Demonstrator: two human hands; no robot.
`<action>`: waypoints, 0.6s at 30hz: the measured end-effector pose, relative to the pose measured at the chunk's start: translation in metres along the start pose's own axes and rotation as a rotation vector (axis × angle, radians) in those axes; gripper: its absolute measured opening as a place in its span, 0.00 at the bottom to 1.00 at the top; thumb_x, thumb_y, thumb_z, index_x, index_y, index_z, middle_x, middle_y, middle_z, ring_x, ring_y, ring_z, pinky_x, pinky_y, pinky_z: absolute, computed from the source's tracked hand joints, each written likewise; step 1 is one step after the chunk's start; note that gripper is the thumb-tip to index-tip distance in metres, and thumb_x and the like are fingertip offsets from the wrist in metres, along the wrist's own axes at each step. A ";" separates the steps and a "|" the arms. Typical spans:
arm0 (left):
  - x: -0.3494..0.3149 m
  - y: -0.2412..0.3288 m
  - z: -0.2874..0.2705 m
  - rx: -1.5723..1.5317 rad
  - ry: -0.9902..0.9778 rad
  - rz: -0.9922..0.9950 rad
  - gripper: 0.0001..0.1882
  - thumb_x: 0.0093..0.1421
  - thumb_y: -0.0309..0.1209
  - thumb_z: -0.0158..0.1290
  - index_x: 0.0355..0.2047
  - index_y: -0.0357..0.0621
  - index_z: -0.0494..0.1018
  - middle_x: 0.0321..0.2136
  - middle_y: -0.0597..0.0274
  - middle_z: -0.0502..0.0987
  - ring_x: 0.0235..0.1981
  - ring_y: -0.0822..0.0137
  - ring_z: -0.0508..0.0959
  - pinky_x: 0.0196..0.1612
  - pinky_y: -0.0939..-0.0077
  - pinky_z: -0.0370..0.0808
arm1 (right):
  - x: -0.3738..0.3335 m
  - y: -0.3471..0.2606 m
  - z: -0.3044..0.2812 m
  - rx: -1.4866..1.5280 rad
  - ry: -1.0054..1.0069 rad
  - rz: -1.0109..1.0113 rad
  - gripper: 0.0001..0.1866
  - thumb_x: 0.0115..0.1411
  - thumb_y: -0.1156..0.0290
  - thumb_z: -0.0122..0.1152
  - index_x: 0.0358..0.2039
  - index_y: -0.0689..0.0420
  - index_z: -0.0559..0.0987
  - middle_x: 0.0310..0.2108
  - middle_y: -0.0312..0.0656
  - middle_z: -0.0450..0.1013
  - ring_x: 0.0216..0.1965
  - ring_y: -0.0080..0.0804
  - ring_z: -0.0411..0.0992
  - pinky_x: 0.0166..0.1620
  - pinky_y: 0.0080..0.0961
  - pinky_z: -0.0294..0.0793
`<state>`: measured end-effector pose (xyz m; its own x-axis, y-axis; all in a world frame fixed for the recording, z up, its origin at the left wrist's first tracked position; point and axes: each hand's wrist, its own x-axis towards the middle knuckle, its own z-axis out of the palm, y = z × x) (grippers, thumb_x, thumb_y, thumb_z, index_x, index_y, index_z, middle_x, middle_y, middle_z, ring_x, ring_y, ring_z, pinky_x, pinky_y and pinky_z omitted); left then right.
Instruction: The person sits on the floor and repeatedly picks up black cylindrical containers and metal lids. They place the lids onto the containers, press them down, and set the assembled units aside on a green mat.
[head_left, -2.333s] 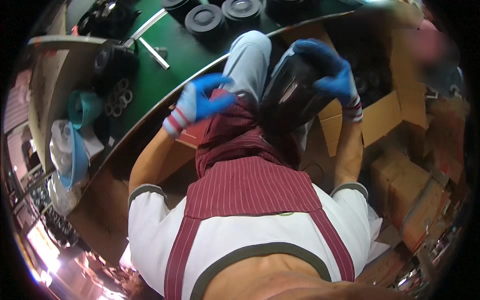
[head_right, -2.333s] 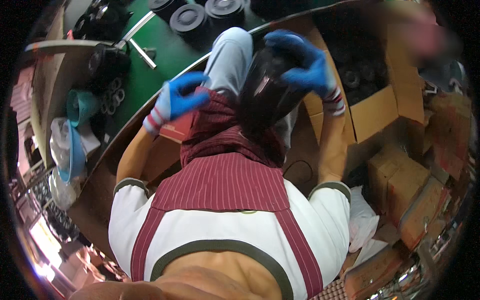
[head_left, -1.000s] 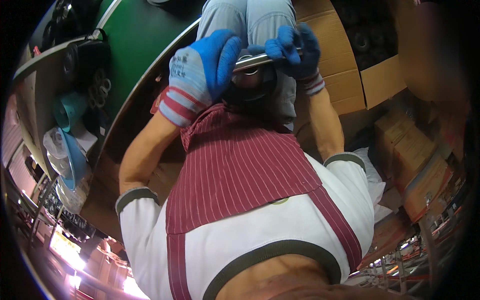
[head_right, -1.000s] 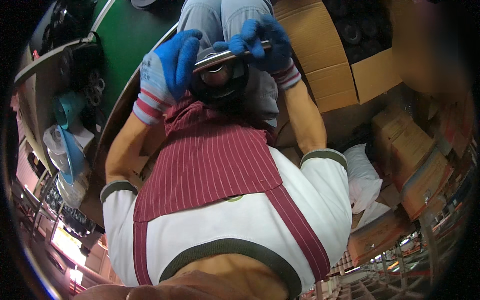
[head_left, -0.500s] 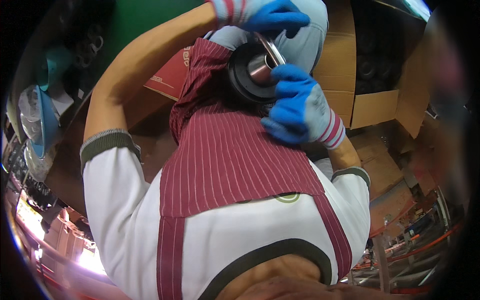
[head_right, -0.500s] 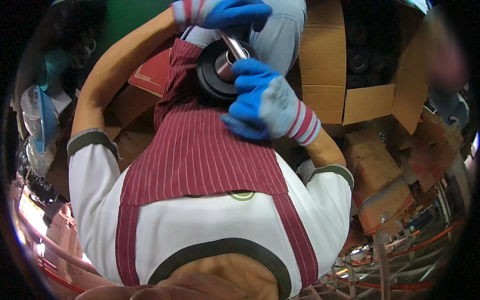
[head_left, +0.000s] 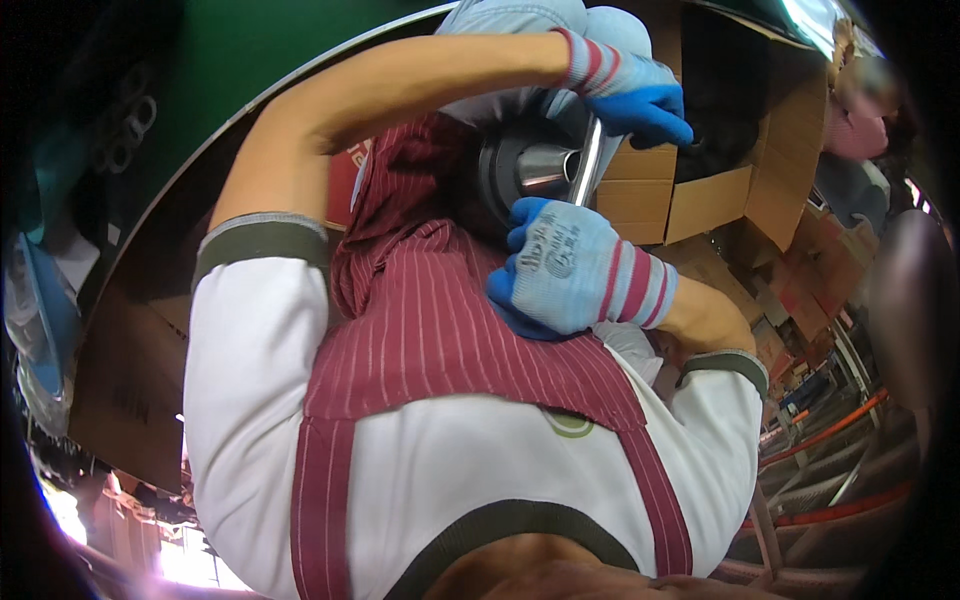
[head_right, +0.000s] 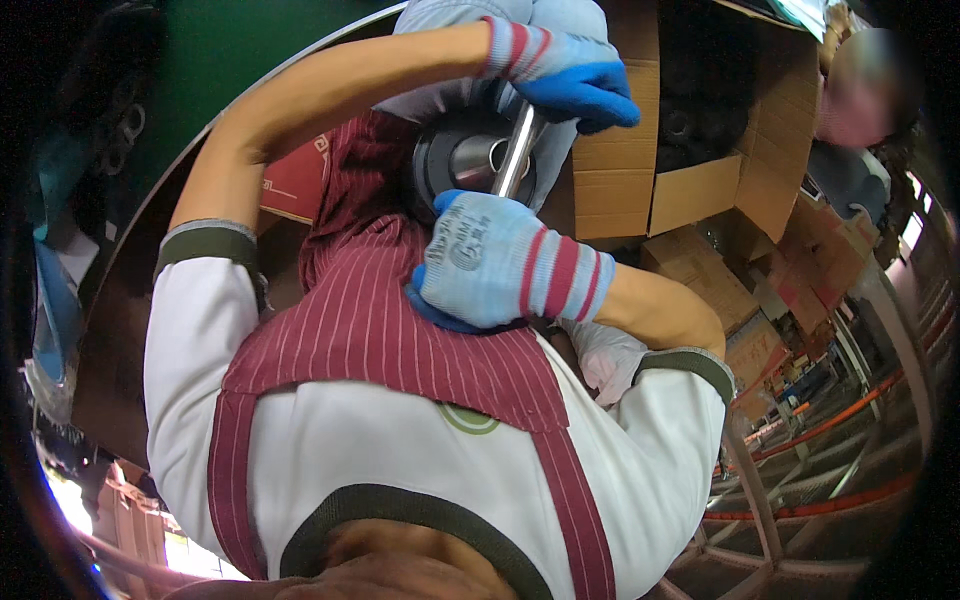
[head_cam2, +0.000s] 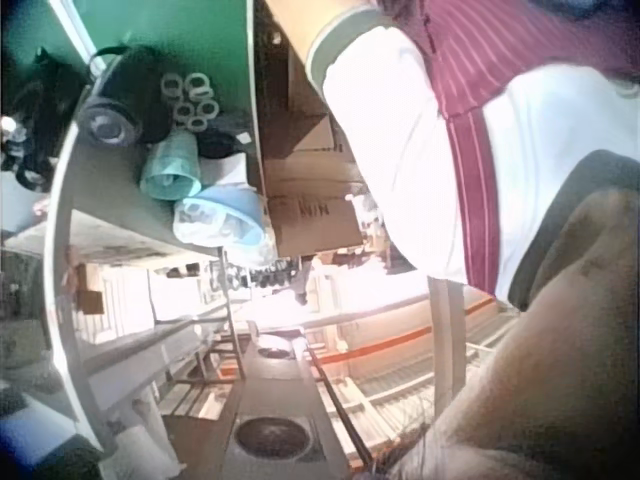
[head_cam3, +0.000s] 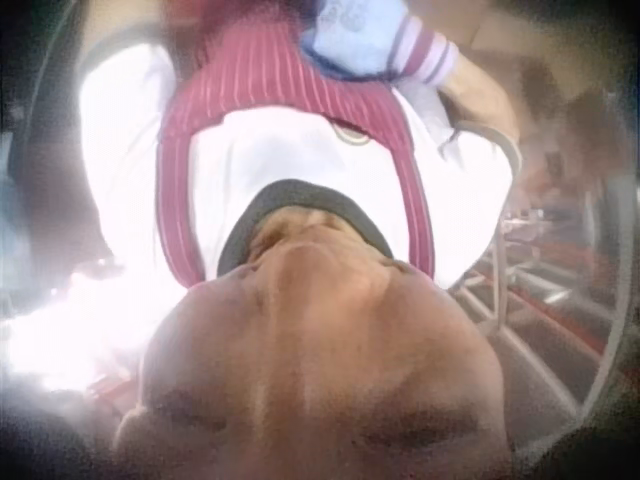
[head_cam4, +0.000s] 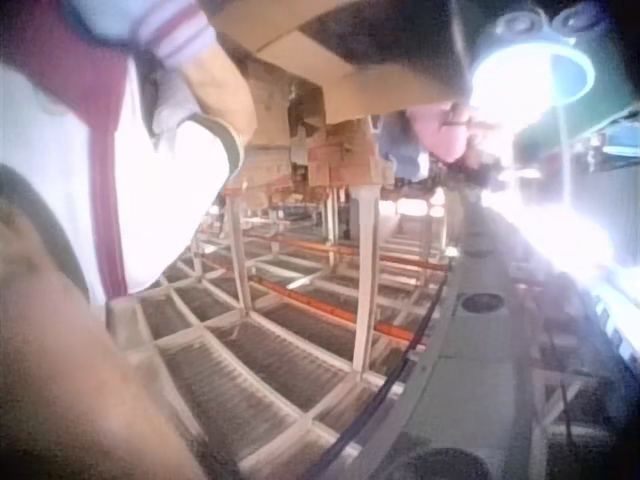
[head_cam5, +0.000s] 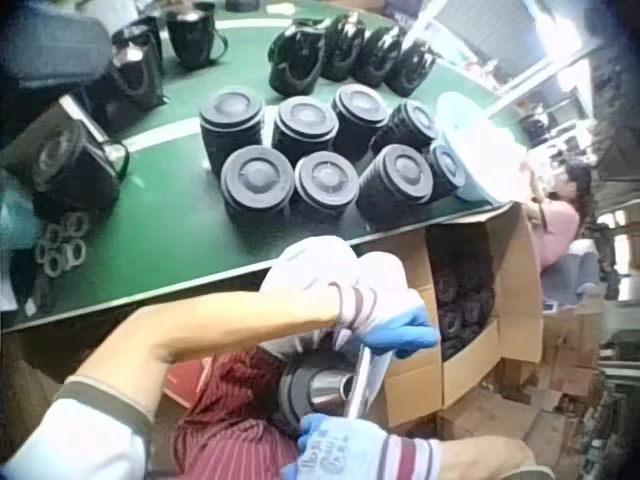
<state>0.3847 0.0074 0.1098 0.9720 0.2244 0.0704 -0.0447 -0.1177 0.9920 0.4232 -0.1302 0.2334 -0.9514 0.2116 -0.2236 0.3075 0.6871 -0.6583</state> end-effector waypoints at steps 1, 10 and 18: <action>0.008 0.002 0.005 -0.058 -0.038 0.005 0.34 0.72 0.59 0.42 0.25 0.44 0.81 0.18 0.61 0.78 0.18 0.69 0.78 0.25 0.76 0.78 | 0.004 0.006 0.008 0.064 0.180 -0.086 0.12 0.57 0.62 0.57 0.19 0.49 0.76 0.18 0.42 0.75 0.26 0.41 0.78 0.36 0.39 0.75; 0.023 0.024 0.031 -0.364 -0.252 0.070 0.31 0.71 0.54 0.44 0.26 0.41 0.82 0.15 0.62 0.76 0.15 0.71 0.75 0.20 0.77 0.73 | 0.043 -0.001 0.025 0.080 0.293 0.028 0.15 0.51 0.54 0.63 0.29 0.52 0.81 0.24 0.42 0.78 0.29 0.44 0.77 0.44 0.36 0.74; -0.056 0.028 -0.068 0.132 0.454 0.030 0.13 0.62 0.37 0.52 0.32 0.46 0.84 0.25 0.61 0.82 0.25 0.63 0.81 0.28 0.68 0.76 | -0.047 -0.007 -0.015 -0.142 0.587 0.169 0.31 0.56 0.51 0.70 0.56 0.55 0.78 0.51 0.49 0.76 0.57 0.45 0.74 0.64 0.46 0.70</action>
<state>0.3135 0.0569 0.1407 0.7699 0.6160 0.1666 -0.0129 -0.2461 0.9692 0.4656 -0.1340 0.2591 -0.7514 0.6442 0.1429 0.4878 0.6881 -0.5373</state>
